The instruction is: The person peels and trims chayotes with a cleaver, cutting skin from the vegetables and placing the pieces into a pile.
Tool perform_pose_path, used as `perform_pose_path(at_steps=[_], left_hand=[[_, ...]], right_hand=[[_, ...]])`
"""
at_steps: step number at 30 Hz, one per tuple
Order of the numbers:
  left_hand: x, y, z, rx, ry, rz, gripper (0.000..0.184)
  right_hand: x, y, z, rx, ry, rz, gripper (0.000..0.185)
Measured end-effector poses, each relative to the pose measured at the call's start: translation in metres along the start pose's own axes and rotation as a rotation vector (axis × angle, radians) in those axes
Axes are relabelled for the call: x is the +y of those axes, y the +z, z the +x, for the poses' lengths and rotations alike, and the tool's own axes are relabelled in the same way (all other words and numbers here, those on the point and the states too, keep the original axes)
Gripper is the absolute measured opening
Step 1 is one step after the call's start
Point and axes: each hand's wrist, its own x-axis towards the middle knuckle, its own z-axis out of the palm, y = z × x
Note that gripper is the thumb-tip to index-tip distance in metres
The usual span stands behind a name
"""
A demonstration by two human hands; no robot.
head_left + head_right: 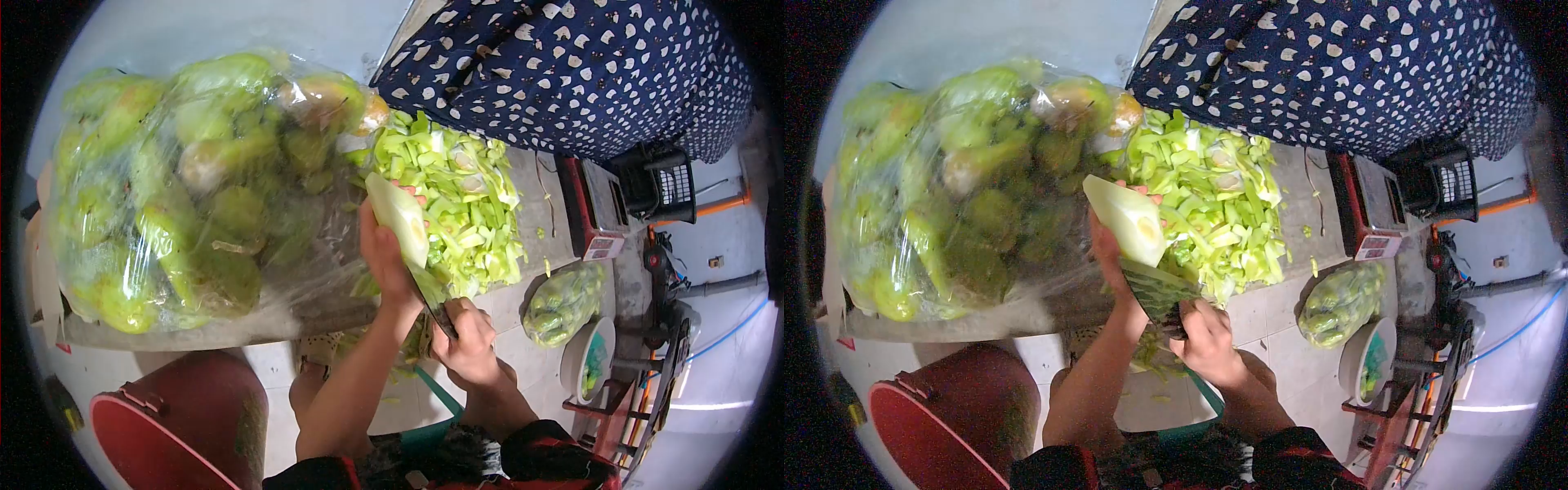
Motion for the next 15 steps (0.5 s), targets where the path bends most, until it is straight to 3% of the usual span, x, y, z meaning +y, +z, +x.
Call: perform_pose_path(at_steps=[15], left_hand=[[-0.016,0.007,-0.017,-0.111,0.013,0.146,0.071]], right_hand=[[0.004,0.005,0.000,-0.032,0.197,-0.002,0.019]])
